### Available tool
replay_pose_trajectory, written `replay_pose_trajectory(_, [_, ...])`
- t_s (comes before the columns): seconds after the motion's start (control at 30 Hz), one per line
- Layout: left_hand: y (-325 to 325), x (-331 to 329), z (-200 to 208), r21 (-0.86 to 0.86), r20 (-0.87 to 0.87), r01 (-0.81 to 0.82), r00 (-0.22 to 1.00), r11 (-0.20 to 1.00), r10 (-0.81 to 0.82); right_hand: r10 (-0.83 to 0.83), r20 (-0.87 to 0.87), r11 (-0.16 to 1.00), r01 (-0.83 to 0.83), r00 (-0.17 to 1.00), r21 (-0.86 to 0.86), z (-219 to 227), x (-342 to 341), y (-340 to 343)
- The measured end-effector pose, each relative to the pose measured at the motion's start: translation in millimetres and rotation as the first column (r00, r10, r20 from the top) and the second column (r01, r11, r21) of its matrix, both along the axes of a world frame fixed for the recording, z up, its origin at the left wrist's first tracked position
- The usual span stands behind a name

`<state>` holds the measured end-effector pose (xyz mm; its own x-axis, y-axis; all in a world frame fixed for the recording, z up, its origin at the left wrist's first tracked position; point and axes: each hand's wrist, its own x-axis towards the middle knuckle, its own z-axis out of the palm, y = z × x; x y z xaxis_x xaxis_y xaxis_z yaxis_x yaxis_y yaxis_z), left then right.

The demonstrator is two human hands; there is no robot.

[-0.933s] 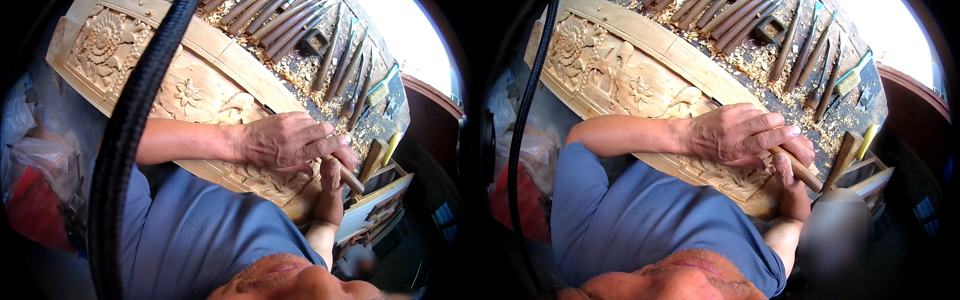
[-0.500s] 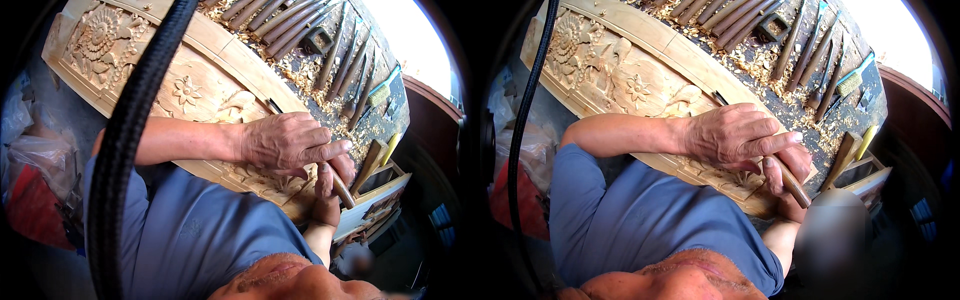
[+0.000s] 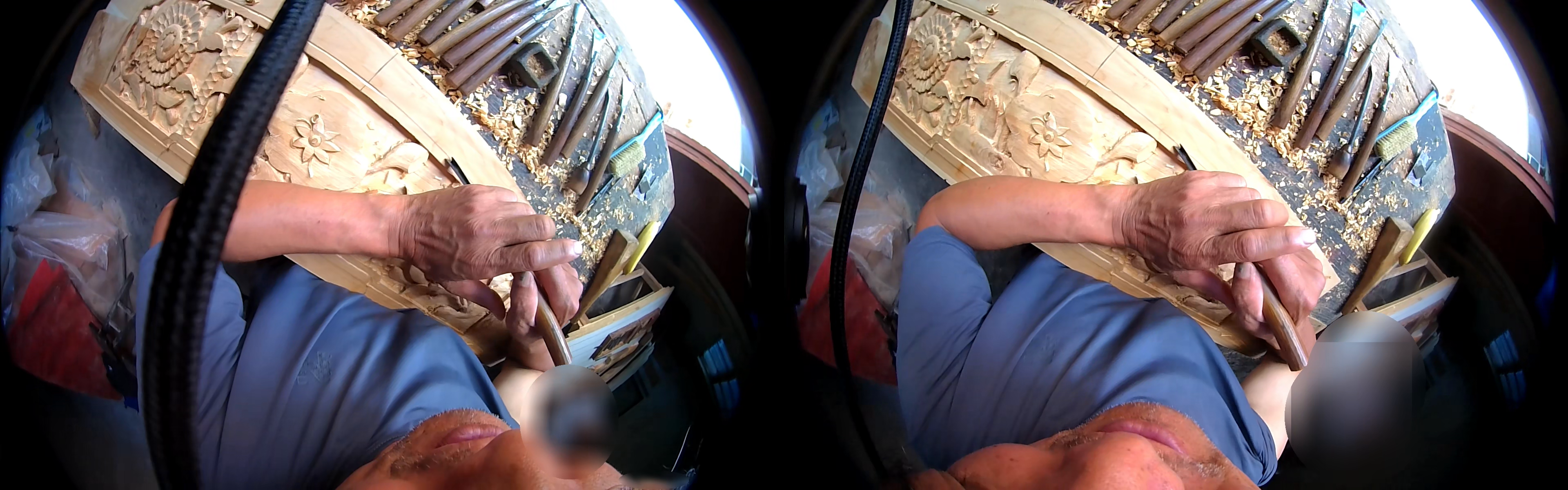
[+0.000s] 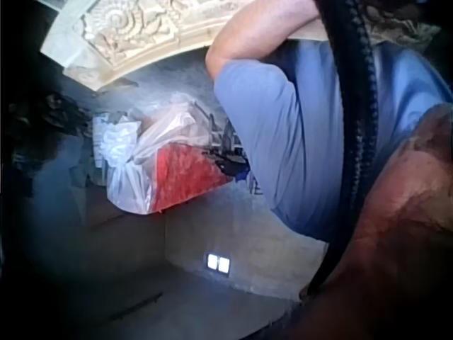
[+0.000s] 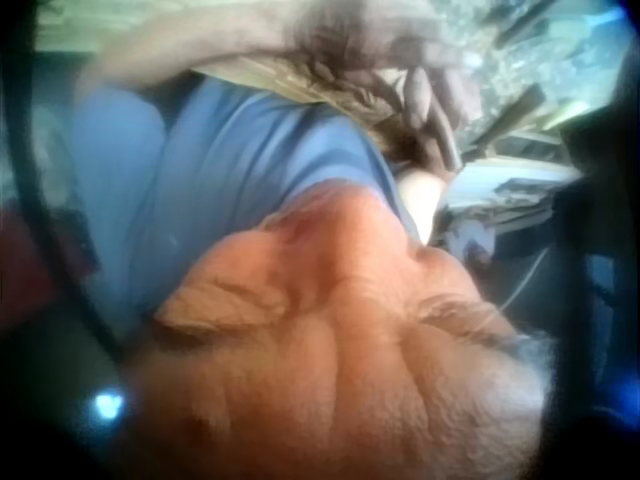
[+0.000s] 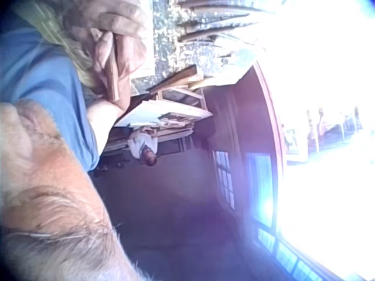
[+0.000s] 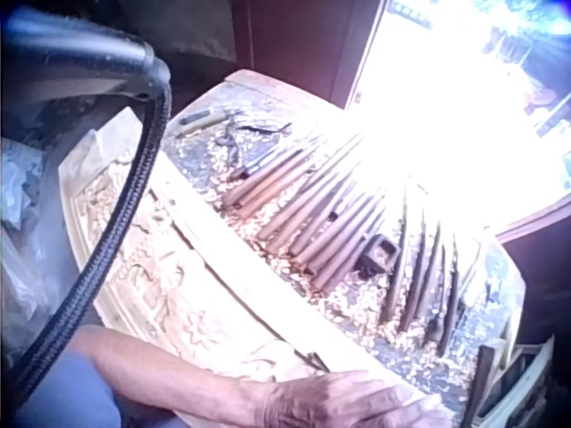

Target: The person carves intricate floral designs into a large wooden panel using various chisels and a mallet.

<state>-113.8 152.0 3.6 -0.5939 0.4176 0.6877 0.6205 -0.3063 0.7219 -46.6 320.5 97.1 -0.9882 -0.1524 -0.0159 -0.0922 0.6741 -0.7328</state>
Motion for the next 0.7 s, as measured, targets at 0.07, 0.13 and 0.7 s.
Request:
replay_pose_trajectory(0.07, [-1.8, -0.4, 1.0, -0.002, 0.01, 0.001, 1.0, 1.0, -0.001, -0.09, 0.048, 0.982, 0.081, 0.995, 0.169, 5.1, 13.6, 2.7])
replay_pose_trajectory(0.13, [-3.4, -1.2, 1.3, 0.012, 0.011, 0.004, 1.0, 1.0, -0.004, -0.133, 0.105, 0.971, 0.109, 0.986, 0.211, 10.8, 15.7, 3.4])
replay_pose_trajectory(0.7, [-9.8, -12.4, 5.3, -0.19, 0.076, 0.142, 0.989, 0.972, -0.129, -0.09, 0.045, 0.996, 0.089, 0.995, 0.028, -17.2, 5.1, 14.0])
